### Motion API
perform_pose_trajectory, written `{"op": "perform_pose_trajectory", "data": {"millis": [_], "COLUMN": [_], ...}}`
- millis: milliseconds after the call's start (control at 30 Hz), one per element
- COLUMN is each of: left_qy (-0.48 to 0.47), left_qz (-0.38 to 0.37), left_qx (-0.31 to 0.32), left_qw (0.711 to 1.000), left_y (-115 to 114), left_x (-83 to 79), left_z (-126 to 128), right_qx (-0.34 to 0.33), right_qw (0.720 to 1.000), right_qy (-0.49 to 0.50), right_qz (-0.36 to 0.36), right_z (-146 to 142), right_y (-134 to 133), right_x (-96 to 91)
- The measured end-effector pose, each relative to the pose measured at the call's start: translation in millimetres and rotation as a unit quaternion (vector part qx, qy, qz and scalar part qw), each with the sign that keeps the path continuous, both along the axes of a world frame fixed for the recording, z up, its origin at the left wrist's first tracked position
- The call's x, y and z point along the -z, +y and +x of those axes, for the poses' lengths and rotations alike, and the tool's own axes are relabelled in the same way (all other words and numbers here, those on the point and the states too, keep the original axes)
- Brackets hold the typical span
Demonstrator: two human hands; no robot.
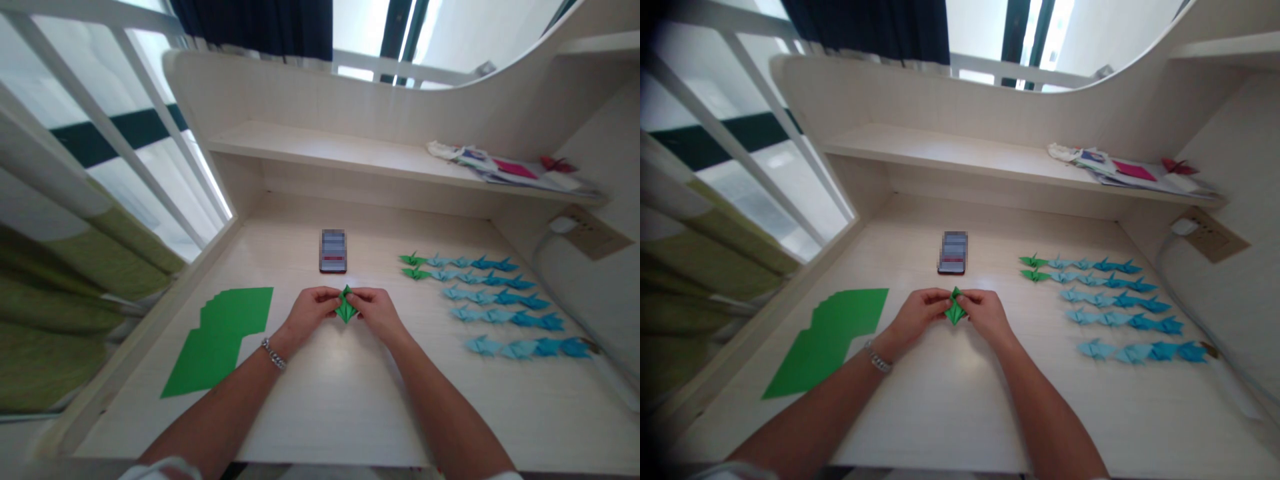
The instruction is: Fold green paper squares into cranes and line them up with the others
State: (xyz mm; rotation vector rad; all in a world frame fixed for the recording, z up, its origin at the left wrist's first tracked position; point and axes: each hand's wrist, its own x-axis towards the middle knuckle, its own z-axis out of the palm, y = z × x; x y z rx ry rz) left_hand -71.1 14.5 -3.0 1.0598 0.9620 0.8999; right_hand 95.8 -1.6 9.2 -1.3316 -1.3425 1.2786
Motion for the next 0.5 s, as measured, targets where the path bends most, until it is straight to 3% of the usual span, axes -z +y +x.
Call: {"op": "perform_pose_trajectory", "data": {"millis": [233,500], "left_qy": [-0.052,-0.039], "left_qz": [-0.021,-0.04], "left_qx": [0.011,-0.001], "left_qw": [0.998,0.998], "left_y": [-2.7,-1.2], "left_x": [0.3,0.8], "left_z": [3.1,2.2], "right_qx": [0.013,-0.016], "right_qw": [1.0,1.0], "right_qy": [-0.01,0.001], "right_qz": [0.022,0.007], "right_z": [-1.8,-1.9], "right_y": [-0.5,-0.3], "right_x": [-0.7,1.0]}}
